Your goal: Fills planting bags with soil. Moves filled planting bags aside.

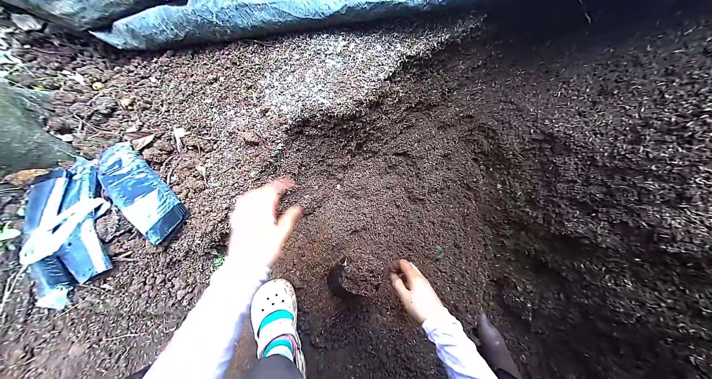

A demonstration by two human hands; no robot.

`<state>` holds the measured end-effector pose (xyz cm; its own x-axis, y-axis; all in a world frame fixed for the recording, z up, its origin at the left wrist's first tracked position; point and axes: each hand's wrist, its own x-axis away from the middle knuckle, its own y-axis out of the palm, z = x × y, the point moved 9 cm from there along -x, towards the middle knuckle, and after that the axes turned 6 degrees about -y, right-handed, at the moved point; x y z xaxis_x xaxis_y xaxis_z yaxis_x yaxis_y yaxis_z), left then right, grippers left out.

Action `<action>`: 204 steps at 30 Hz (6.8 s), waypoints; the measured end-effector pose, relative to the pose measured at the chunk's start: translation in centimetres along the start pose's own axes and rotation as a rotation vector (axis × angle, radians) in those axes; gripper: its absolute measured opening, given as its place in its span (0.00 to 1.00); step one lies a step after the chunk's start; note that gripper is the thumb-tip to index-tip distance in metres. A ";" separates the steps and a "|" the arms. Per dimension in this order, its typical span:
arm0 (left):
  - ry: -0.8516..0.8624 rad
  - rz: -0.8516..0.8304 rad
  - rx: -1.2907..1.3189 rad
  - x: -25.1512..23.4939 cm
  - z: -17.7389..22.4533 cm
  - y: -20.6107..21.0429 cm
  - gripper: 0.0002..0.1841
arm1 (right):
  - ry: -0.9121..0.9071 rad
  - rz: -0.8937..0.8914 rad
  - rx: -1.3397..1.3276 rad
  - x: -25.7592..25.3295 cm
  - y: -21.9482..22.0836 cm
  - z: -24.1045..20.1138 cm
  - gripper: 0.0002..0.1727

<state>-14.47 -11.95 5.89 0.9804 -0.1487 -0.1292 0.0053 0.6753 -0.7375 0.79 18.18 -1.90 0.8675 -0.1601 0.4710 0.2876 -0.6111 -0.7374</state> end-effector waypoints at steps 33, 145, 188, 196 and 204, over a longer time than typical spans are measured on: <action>-0.314 -1.057 -0.172 10.5 0.9 15.8 0.25 | 0.157 -0.107 0.222 0.1 4.9 -0.3 0.24; -0.078 -0.884 0.174 10.1 4.5 17.6 0.38 | -0.141 -0.014 0.258 1.2 6.0 -6.8 0.21; -0.406 -0.851 -0.267 9.8 1.7 20.0 0.46 | 0.299 -0.226 -0.112 1.3 4.6 -1.6 0.29; -0.655 -0.977 0.164 9.5 -0.2 19.8 0.26 | 0.225 -0.275 -0.469 -2.0 4.8 2.0 0.45; -0.472 -0.783 0.239 7.5 1.2 20.6 0.22 | 0.085 -0.245 -0.138 -4.6 4.9 -0.7 0.33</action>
<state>-6.81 1.66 -9.48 0.6588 -0.3503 0.6658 0.6852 0.6447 -0.3388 -2.12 15.35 -7.33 0.7401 -0.0555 0.6702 0.4217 -0.7380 -0.5268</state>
